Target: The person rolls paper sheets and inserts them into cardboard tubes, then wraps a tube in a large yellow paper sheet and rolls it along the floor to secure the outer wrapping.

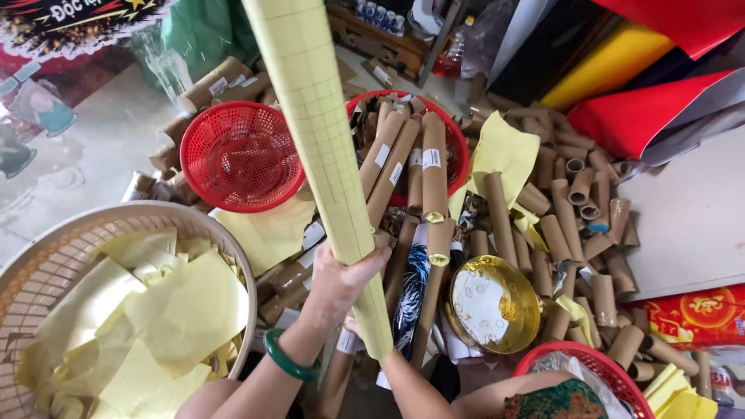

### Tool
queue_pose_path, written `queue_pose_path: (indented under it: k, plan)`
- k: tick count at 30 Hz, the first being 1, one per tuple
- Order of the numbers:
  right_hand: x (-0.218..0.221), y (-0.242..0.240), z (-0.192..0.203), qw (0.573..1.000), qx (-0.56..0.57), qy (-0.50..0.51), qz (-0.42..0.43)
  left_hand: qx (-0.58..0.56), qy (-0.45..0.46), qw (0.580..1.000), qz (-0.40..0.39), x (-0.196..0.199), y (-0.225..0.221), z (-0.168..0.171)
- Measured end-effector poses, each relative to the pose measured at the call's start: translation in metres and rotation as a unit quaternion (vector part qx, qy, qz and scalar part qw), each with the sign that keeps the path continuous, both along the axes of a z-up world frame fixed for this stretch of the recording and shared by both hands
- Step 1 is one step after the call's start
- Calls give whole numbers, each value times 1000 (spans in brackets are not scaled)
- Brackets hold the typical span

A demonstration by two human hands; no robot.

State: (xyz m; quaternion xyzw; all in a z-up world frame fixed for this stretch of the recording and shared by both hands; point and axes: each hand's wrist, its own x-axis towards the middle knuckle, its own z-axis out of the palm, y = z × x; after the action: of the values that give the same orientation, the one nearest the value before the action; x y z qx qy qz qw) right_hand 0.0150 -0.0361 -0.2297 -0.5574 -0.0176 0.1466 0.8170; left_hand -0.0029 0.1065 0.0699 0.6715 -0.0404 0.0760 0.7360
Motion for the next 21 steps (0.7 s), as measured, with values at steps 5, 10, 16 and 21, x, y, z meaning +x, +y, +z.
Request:
queue_pose_path:
  k: [5, 10, 16, 21]
  plan:
    - [-32, -80, -169, 991, -100, 93, 13, 80, -52, 995, -18, 18, 10, -4]
    - [-52, -72, -24, 995, -40, 42, -82, 35, -29, 999, -6, 13, 30, 28]
    - [-70, -86, 43, 983, -159, -74, -62, -169, -81, 980, -70, 5, 30, 73]
    - [-73, -96, 78, 973, -141, -178, -29, -169, -140, 962, -162, 1, 23, 148]
